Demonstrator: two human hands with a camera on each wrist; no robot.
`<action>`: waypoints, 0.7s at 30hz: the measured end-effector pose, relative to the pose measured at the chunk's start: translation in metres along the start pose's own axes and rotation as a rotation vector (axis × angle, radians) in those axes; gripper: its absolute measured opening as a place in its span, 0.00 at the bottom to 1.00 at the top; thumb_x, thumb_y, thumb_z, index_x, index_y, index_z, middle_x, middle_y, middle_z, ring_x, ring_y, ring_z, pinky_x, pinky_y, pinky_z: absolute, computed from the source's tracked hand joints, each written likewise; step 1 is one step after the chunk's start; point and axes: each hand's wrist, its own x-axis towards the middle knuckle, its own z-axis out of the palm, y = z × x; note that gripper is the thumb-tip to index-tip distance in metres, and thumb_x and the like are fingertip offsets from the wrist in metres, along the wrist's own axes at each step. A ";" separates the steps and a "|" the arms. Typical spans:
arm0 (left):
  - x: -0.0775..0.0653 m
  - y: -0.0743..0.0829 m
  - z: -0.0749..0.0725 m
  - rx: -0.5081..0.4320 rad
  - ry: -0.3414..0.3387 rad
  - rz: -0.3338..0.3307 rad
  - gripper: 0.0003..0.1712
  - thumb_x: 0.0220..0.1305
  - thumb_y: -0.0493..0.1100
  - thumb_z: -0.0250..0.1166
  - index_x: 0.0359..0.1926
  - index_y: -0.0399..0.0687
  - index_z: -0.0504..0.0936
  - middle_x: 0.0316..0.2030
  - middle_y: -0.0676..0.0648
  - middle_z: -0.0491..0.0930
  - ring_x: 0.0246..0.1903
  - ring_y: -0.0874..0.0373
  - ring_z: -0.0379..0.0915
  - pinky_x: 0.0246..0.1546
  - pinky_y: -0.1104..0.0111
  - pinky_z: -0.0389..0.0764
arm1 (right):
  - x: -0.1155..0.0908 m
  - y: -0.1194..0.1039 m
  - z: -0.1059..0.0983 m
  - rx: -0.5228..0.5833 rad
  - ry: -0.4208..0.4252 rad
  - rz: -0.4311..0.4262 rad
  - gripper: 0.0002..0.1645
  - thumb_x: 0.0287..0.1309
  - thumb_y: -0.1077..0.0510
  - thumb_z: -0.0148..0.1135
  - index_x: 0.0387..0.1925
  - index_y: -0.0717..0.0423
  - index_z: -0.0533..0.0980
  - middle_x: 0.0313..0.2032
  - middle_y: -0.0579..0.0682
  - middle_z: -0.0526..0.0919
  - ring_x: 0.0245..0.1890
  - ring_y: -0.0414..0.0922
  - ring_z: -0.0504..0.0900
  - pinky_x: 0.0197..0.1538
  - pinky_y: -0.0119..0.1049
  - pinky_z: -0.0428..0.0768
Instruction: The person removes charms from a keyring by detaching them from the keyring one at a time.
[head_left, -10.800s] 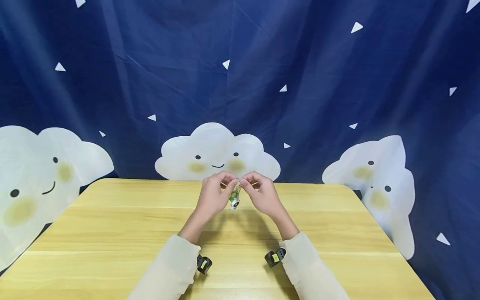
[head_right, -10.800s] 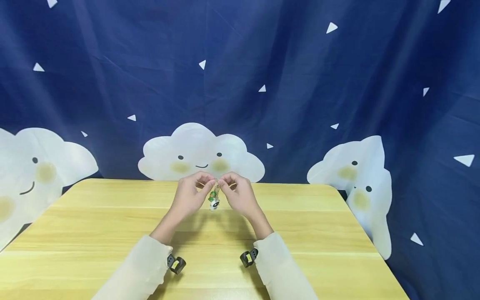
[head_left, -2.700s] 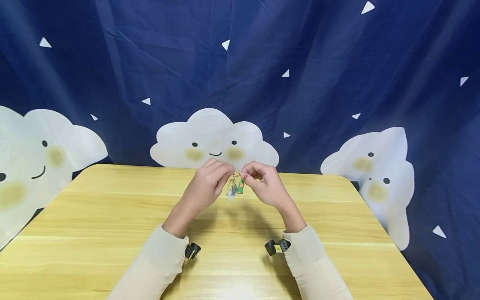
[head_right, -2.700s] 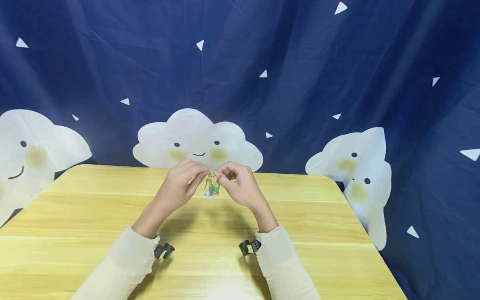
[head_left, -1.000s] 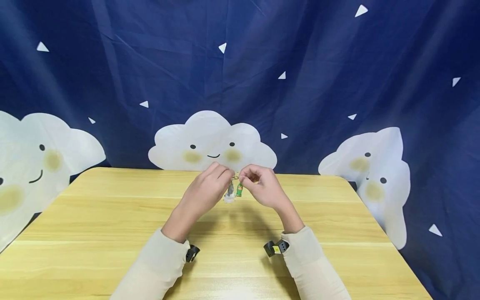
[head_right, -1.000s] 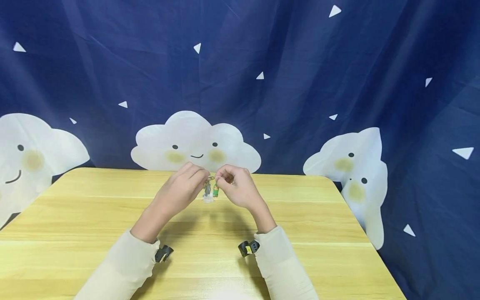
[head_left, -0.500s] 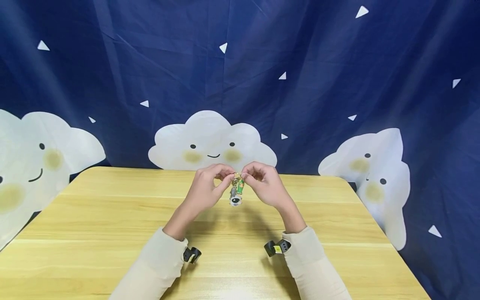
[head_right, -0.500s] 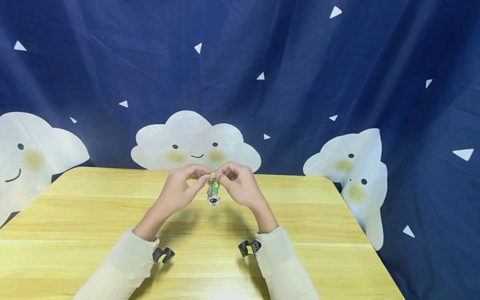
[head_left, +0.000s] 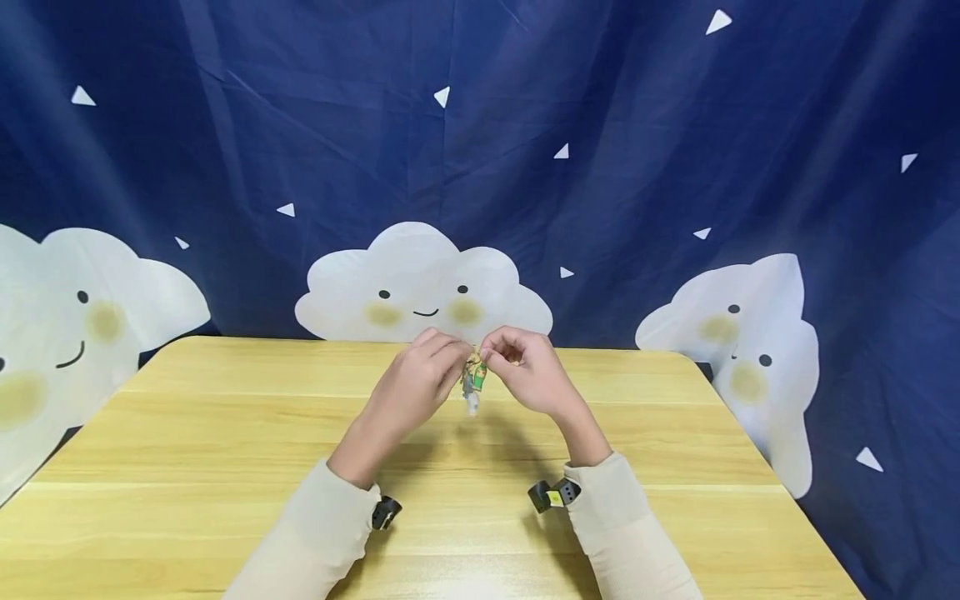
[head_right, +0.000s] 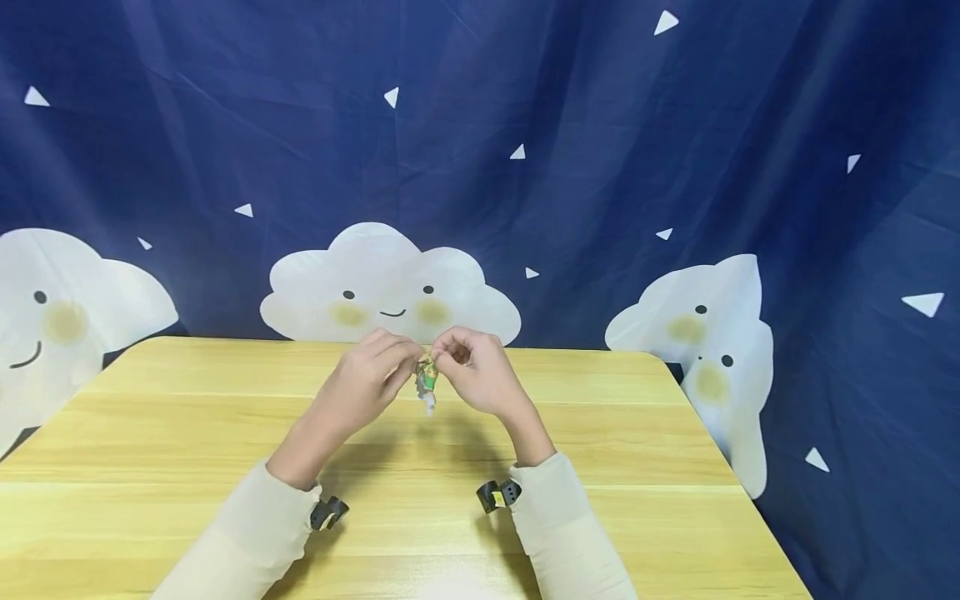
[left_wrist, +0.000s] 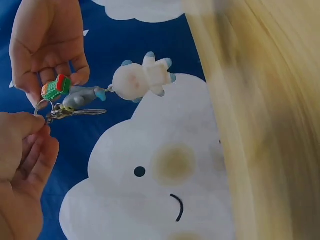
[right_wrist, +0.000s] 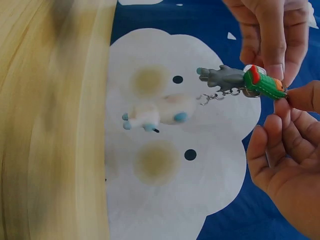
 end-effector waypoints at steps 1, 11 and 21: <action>0.000 0.000 0.001 -0.059 0.004 -0.059 0.06 0.65 0.31 0.69 0.43 0.38 0.87 0.37 0.46 0.86 0.38 0.54 0.80 0.39 0.67 0.84 | 0.000 0.000 0.000 0.003 0.007 -0.001 0.06 0.68 0.64 0.62 0.35 0.56 0.82 0.27 0.46 0.80 0.28 0.46 0.75 0.33 0.35 0.75; -0.001 -0.004 0.002 -0.417 0.015 -0.405 0.03 0.67 0.34 0.68 0.40 0.41 0.87 0.32 0.50 0.87 0.32 0.60 0.83 0.38 0.67 0.85 | 0.000 -0.004 0.001 0.027 0.018 0.011 0.05 0.68 0.64 0.61 0.36 0.56 0.82 0.29 0.48 0.82 0.30 0.46 0.76 0.35 0.35 0.77; 0.000 -0.005 -0.005 -0.185 0.004 -0.150 0.04 0.68 0.31 0.66 0.40 0.40 0.86 0.36 0.47 0.85 0.39 0.56 0.78 0.41 0.68 0.83 | -0.001 -0.001 0.002 -0.059 -0.073 -0.035 0.06 0.71 0.62 0.60 0.35 0.55 0.80 0.28 0.45 0.81 0.30 0.43 0.78 0.39 0.40 0.81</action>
